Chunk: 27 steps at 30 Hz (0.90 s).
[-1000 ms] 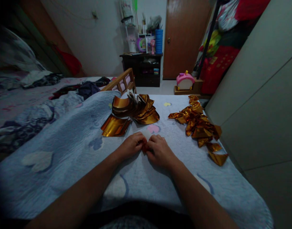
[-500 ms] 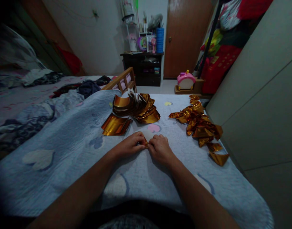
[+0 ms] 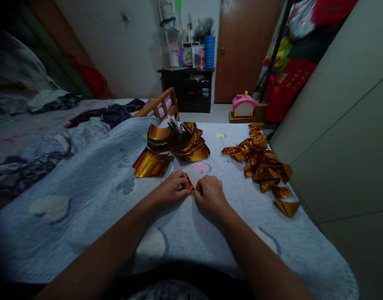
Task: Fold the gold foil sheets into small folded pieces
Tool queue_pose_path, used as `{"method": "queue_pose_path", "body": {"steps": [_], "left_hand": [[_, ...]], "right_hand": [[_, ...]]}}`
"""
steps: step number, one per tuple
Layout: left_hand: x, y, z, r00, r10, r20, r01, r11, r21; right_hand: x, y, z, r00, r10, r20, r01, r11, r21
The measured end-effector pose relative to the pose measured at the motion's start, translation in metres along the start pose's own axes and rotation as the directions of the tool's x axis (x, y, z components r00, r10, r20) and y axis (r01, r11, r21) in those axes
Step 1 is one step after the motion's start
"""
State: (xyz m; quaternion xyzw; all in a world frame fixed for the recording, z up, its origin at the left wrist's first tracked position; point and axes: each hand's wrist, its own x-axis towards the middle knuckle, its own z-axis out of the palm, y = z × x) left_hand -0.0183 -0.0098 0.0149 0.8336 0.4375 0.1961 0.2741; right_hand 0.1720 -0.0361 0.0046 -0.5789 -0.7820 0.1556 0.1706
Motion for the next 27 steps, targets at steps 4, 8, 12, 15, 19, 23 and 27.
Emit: {"method": "queue_pose_path", "body": {"steps": [4, 8, 12, 15, 19, 23, 27], "left_hand": [[0.0, 0.003, -0.001, 0.999, -0.021, 0.024, 0.021, 1.0, 0.017], [0.0, 0.008, -0.003, 0.999, -0.038, 0.037, 0.036, 0.998, 0.052], [0.001, 0.01, -0.003, 0.998, -0.046, 0.052, 0.041, 0.994, 0.097], [0.001, 0.009, -0.002, 0.998, -0.041, 0.055, 0.036, 0.995, 0.089], [0.001, 0.008, -0.001, 0.997, -0.058, 0.057, 0.052, 0.994, 0.099], [0.002, 0.009, -0.002, 0.994, -0.091, 0.067, 0.083, 0.99, 0.111], [0.0, 0.014, -0.004, 0.983, -0.175, 0.061, 0.165, 0.976, 0.143]], "right_hand": [[0.0, 0.0, -0.001, 1.0, 0.006, 0.009, -0.006, 1.0, 0.002], [0.0, 0.001, 0.0, 1.0, -0.001, 0.003, 0.001, 1.0, 0.01], [-0.001, 0.003, 0.003, 0.999, -0.014, -0.035, 0.014, 1.0, 0.01], [-0.001, 0.004, 0.005, 0.999, -0.027, -0.046, 0.027, 1.0, 0.008], [-0.001, 0.005, 0.004, 0.998, -0.04, -0.04, 0.041, 0.999, 0.005], [-0.001, 0.004, 0.003, 0.999, -0.035, -0.027, 0.035, 0.999, -0.003], [-0.002, 0.002, 0.002, 0.999, -0.03, -0.041, 0.028, 0.999, -0.04]]}}
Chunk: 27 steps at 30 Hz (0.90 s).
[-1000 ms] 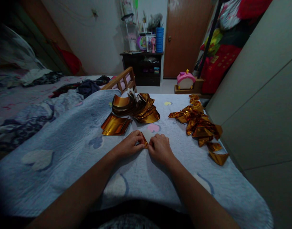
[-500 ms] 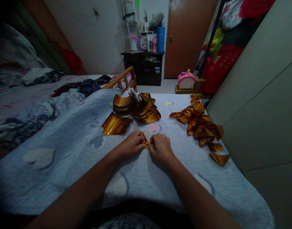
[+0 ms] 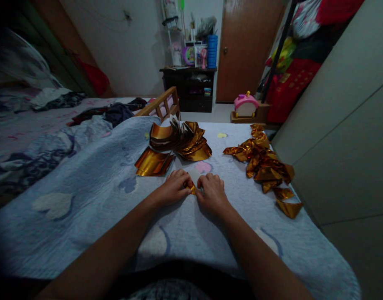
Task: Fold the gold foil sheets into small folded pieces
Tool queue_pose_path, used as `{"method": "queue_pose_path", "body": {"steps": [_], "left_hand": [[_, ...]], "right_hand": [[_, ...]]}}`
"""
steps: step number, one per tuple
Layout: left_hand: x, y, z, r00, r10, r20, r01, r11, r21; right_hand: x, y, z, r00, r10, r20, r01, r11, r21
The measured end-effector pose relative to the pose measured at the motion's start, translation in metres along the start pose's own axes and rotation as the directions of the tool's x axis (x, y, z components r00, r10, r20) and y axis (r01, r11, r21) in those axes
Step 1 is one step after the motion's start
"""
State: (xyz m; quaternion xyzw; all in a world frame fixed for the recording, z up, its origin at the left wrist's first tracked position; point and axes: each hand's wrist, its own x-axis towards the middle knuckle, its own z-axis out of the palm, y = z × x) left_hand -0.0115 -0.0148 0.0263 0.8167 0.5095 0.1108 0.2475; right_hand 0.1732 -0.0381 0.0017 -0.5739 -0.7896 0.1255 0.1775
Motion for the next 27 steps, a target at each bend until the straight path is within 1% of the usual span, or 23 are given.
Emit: {"method": "queue_pose_path", "body": {"steps": [3, 9, 15, 23, 27], "left_hand": [[-0.002, 0.003, -0.002, 0.999, -0.037, 0.01, 0.037, 0.999, 0.02], [-0.001, 0.005, -0.003, 0.998, -0.058, 0.033, 0.056, 0.997, 0.045], [-0.001, 0.003, -0.005, 0.996, -0.051, 0.067, 0.049, 0.998, 0.033], [-0.001, -0.001, -0.004, 0.999, -0.017, 0.047, 0.018, 1.0, -0.021], [-0.001, 0.0, -0.004, 0.999, -0.022, 0.045, 0.024, 0.999, -0.044]], "right_hand": [[0.0, -0.003, -0.001, 1.0, 0.0, -0.009, -0.001, 0.998, -0.057], [0.0, -0.01, -0.002, 1.0, 0.006, -0.002, -0.006, 0.992, -0.127], [-0.001, -0.01, 0.0, 1.0, 0.009, -0.013, -0.011, 0.983, -0.183], [-0.004, -0.005, -0.004, 1.0, 0.004, -0.001, -0.004, 0.994, -0.114], [-0.007, 0.0, -0.005, 1.0, -0.008, 0.013, 0.009, 0.996, -0.084]]}}
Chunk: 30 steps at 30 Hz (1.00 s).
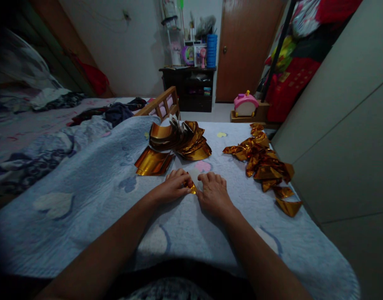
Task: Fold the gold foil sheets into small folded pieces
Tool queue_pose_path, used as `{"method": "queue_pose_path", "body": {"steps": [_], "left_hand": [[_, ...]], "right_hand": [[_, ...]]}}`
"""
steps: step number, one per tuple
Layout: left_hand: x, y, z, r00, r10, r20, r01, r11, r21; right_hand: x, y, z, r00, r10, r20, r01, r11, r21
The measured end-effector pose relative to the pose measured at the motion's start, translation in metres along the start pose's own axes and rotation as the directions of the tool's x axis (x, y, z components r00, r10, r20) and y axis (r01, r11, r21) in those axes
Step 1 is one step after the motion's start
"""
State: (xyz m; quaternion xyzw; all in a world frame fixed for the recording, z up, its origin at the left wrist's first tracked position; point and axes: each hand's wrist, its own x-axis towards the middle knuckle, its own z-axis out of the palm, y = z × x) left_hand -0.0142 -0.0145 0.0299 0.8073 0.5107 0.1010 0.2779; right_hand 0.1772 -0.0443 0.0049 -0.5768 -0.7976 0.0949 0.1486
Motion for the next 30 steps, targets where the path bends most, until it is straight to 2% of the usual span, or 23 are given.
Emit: {"method": "queue_pose_path", "body": {"steps": [5, 12, 17, 25, 30], "left_hand": [[0.0, 0.0, 0.001, 1.0, 0.005, -0.012, -0.005, 1.0, 0.008], [0.002, -0.014, 0.01, 0.988, -0.013, -0.152, 0.014, 1.0, 0.008], [0.004, -0.017, 0.009, 0.984, 0.045, -0.17, -0.053, 0.998, -0.042], [0.003, -0.011, 0.012, 0.957, 0.126, -0.262, -0.181, 0.963, -0.197], [0.001, -0.006, 0.011, 0.946, 0.171, -0.273, -0.236, 0.946, -0.223]], "right_hand": [[-0.002, 0.005, -0.001, 1.0, -0.018, 0.02, 0.018, 1.0, 0.026], [-0.003, 0.012, -0.001, 0.998, -0.059, -0.007, 0.06, 0.992, 0.112], [0.0, 0.013, -0.001, 0.997, -0.058, -0.043, 0.064, 0.984, 0.164], [0.005, 0.017, 0.007, 0.994, -0.056, -0.097, 0.076, 0.974, 0.212], [0.008, 0.016, 0.005, 0.999, -0.014, -0.044, 0.027, 0.953, 0.302]]}}
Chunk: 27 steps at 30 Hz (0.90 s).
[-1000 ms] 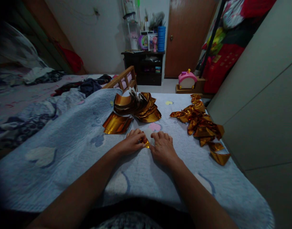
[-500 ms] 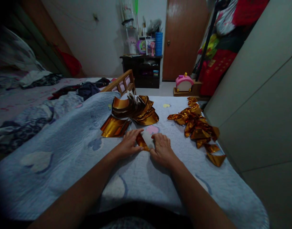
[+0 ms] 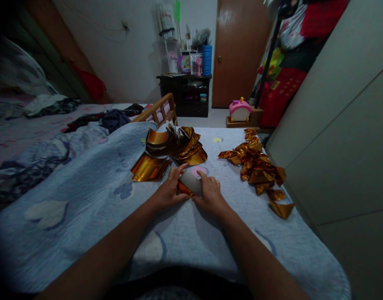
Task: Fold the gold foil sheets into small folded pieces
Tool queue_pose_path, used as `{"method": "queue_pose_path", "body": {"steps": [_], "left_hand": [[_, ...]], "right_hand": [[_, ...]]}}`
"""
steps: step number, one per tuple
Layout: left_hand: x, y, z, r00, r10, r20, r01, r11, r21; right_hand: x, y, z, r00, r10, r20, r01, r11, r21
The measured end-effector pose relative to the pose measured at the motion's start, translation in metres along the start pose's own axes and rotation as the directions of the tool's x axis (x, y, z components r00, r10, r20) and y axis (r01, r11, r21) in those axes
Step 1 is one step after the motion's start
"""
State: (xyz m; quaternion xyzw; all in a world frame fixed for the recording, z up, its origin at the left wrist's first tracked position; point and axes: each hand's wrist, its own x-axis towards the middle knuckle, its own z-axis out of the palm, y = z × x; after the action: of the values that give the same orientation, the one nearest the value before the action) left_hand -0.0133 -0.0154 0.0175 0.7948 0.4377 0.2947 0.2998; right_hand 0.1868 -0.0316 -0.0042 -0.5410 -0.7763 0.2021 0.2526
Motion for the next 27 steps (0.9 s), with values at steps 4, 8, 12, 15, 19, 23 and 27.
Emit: {"method": "queue_pose_path", "body": {"steps": [4, 8, 12, 15, 19, 23, 27], "left_hand": [[0.0, -0.001, 0.001, 0.999, -0.004, -0.044, 0.001, 0.997, -0.079], [0.002, -0.005, 0.004, 0.988, -0.11, -0.11, 0.063, 0.931, -0.361], [0.006, -0.004, 0.01, 0.982, -0.187, -0.003, 0.133, 0.706, -0.696], [0.009, 0.0, 0.014, 0.983, -0.159, 0.087, 0.164, 0.573, -0.803], [0.01, 0.005, 0.013, 0.969, -0.245, 0.043, 0.181, 0.577, -0.796], [0.01, 0.008, 0.009, 0.959, -0.282, 0.023, 0.201, 0.622, -0.757], [0.01, 0.01, 0.008, 0.964, -0.264, 0.017, 0.181, 0.609, -0.772]], "right_hand": [[0.002, -0.006, -0.005, 0.999, -0.025, 0.03, 0.019, 0.979, 0.203], [0.005, -0.008, -0.008, 0.999, 0.03, 0.025, -0.039, 0.863, 0.504], [0.007, -0.009, -0.008, 0.995, 0.088, 0.053, -0.097, 0.637, 0.765], [0.007, -0.009, -0.006, 0.989, 0.119, 0.089, -0.141, 0.554, 0.82], [0.007, -0.01, -0.005, 0.989, 0.102, 0.107, -0.144, 0.502, 0.853], [0.008, -0.01, -0.005, 0.989, 0.086, 0.117, -0.144, 0.472, 0.87], [0.007, -0.008, -0.006, 0.987, 0.079, 0.138, -0.158, 0.463, 0.872]]}}
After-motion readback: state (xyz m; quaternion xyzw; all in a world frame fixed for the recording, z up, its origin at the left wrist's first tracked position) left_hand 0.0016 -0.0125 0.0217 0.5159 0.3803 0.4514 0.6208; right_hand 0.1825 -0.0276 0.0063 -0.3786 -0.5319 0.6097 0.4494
